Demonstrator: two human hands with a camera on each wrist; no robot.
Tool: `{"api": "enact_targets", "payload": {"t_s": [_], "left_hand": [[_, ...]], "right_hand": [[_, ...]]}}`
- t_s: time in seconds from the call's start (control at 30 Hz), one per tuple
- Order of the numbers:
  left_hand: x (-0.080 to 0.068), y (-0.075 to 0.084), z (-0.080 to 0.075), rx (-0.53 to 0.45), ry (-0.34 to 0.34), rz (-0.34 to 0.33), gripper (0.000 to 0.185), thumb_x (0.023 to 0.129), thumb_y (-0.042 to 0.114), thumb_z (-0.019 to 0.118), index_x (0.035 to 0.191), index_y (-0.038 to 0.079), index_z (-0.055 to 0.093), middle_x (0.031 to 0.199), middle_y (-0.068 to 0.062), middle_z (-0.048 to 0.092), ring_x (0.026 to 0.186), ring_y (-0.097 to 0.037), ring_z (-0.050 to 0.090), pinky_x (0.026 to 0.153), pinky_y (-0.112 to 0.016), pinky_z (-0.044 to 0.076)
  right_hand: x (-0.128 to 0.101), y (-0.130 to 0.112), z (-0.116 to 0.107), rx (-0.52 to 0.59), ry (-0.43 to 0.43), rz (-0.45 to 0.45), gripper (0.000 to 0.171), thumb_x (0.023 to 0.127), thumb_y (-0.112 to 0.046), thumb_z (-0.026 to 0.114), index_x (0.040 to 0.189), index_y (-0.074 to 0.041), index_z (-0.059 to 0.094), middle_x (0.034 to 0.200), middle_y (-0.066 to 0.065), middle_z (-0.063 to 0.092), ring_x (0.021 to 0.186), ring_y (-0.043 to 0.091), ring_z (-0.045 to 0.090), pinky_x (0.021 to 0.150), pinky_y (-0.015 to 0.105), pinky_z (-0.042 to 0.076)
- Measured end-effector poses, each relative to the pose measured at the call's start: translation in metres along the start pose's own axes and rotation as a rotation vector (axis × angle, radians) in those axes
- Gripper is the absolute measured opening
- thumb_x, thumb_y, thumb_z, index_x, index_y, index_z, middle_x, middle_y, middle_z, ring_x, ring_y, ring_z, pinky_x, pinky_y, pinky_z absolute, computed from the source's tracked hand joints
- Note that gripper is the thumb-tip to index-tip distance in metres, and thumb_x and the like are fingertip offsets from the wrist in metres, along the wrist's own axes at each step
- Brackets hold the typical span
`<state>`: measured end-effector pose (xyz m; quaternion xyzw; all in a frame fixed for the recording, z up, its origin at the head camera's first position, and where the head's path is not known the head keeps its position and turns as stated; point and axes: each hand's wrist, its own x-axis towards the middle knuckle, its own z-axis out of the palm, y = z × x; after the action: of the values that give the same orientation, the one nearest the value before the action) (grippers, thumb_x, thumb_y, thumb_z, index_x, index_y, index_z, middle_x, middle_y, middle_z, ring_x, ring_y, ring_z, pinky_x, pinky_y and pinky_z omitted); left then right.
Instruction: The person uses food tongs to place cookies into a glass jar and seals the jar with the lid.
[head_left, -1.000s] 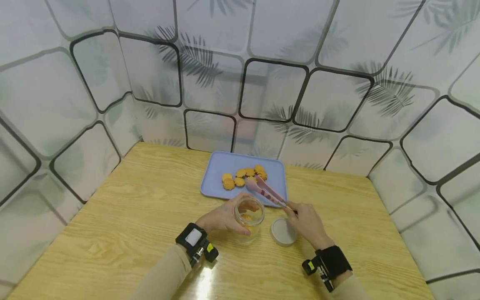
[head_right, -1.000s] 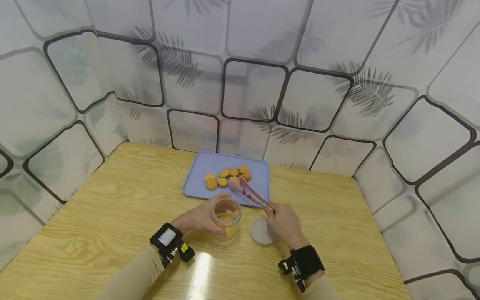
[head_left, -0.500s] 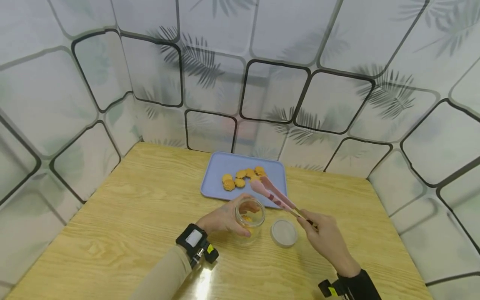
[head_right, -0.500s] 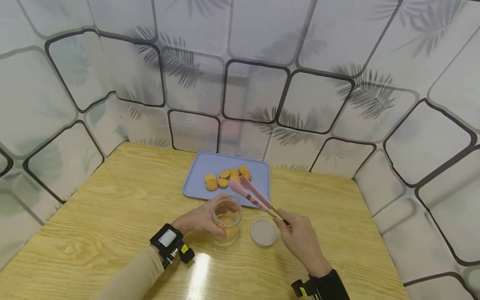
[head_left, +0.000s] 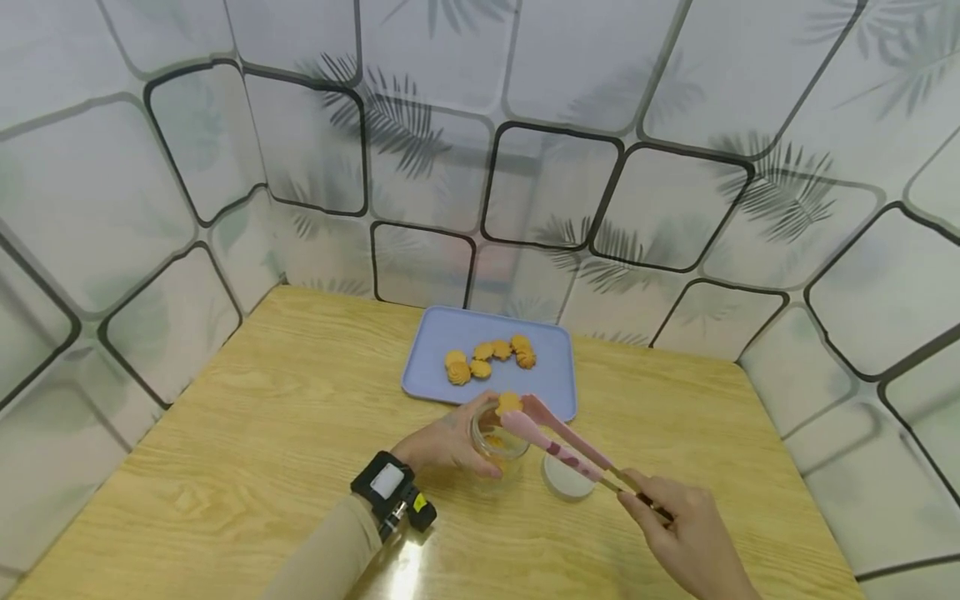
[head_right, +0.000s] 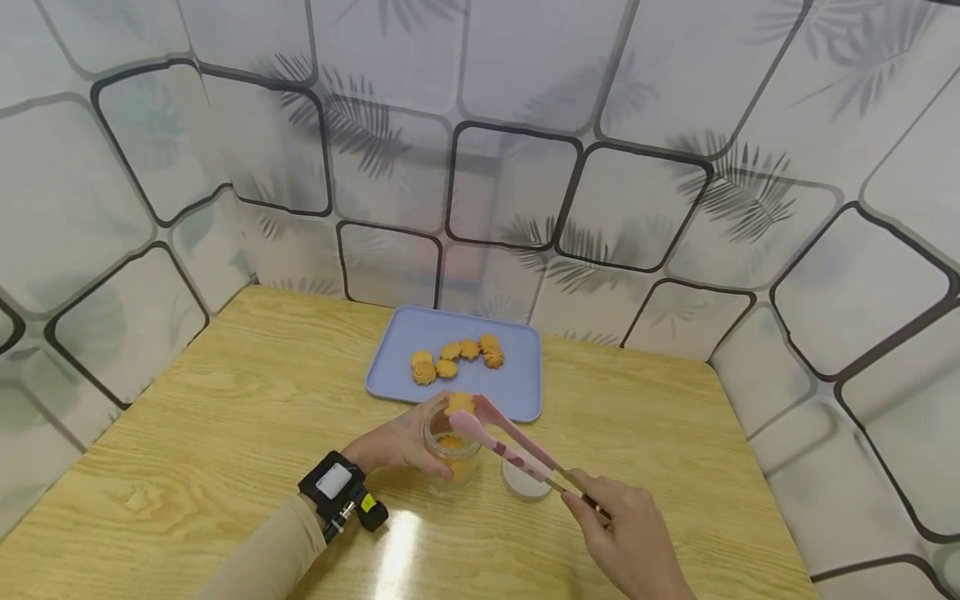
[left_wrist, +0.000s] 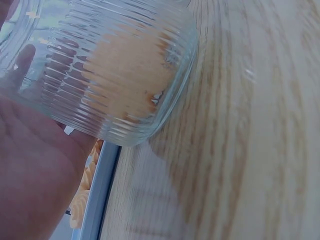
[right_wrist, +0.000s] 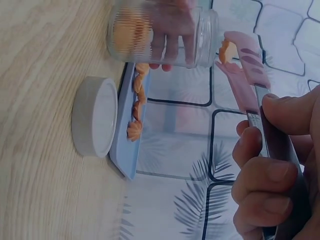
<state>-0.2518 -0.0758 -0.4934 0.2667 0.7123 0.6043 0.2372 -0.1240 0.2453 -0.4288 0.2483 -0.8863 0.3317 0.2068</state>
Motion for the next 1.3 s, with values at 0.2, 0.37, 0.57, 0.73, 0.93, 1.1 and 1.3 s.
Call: {"api": "enact_targets", "payload": {"t_s": [0.2,0.37,0.57,0.73,0.93,1.1,1.3], "left_hand": [[-0.001,0.001,0.001,0.023,-0.015,0.024,0.096,0.074,0.008,0.091,0.151,0.025,0.036,0.154,-0.008,0.042,0.143,-0.030,0.041,0.109,-0.040,0.047],[-0.001,0.001,0.001,0.027,-0.003,0.013,0.094,0.074,0.011,0.092,0.148,0.031,0.039,0.157,-0.008,0.036,0.146,-0.035,0.037,0.110,-0.048,0.045],[-0.001,0.002,0.001,0.028,-0.004,0.013,0.099,0.074,0.012,0.092,0.154,0.022,0.035,0.157,-0.010,0.036,0.145,-0.036,0.036,0.111,-0.051,0.043],[0.000,0.002,0.000,0.026,-0.022,0.044,0.097,0.074,0.011,0.092,0.153,0.021,0.036,0.156,-0.008,0.040,0.145,-0.032,0.038,0.113,-0.048,0.041],[0.003,0.001,-0.002,-0.029,-0.102,0.148,0.084,0.079,0.002,0.086,0.147,0.021,0.039,0.149,-0.005,0.052,0.142,-0.023,0.044,0.116,-0.041,0.037],[0.003,0.000,-0.001,-0.023,-0.086,0.155,0.085,0.076,0.002,0.088,0.145,0.018,0.040,0.147,-0.008,0.052,0.139,-0.022,0.046,0.115,-0.043,0.040],[0.004,0.000,-0.002,-0.003,-0.090,0.166,0.086,0.076,0.002,0.088,0.146,0.016,0.040,0.147,-0.020,0.052,0.138,-0.025,0.048,0.116,-0.048,0.040]], "right_hand": [[-0.007,-0.003,-0.001,-0.037,0.005,-0.046,0.031,0.078,0.009,0.079,0.108,0.000,0.078,0.062,-0.022,0.042,0.053,-0.013,0.025,0.044,0.005,0.026],[-0.006,-0.007,-0.001,-0.068,-0.007,-0.043,0.030,0.080,0.006,0.079,0.109,-0.002,0.078,0.064,-0.024,0.043,0.053,-0.013,0.026,0.045,0.006,0.027],[-0.005,-0.009,-0.003,-0.093,-0.015,-0.041,0.031,0.079,0.005,0.080,0.109,-0.002,0.078,0.068,-0.024,0.049,0.053,-0.013,0.025,0.045,0.006,0.027],[-0.006,-0.009,-0.004,-0.111,-0.013,-0.042,0.033,0.079,0.004,0.081,0.110,-0.006,0.078,0.070,-0.024,0.052,0.052,-0.014,0.026,0.045,0.006,0.027],[-0.007,-0.010,-0.003,-0.117,-0.007,-0.040,0.034,0.079,0.004,0.081,0.111,-0.006,0.077,0.071,-0.024,0.052,0.052,-0.014,0.027,0.046,0.006,0.027],[-0.004,-0.006,-0.001,-0.067,0.001,0.002,0.032,0.081,0.007,0.078,0.112,-0.001,0.076,0.071,-0.018,0.059,0.049,-0.015,0.026,0.041,0.007,0.026],[0.016,0.010,0.006,-0.074,0.033,0.088,0.027,0.087,0.003,0.076,0.113,0.007,0.074,0.074,0.000,0.072,0.042,-0.014,0.023,0.034,0.012,0.026]]}}
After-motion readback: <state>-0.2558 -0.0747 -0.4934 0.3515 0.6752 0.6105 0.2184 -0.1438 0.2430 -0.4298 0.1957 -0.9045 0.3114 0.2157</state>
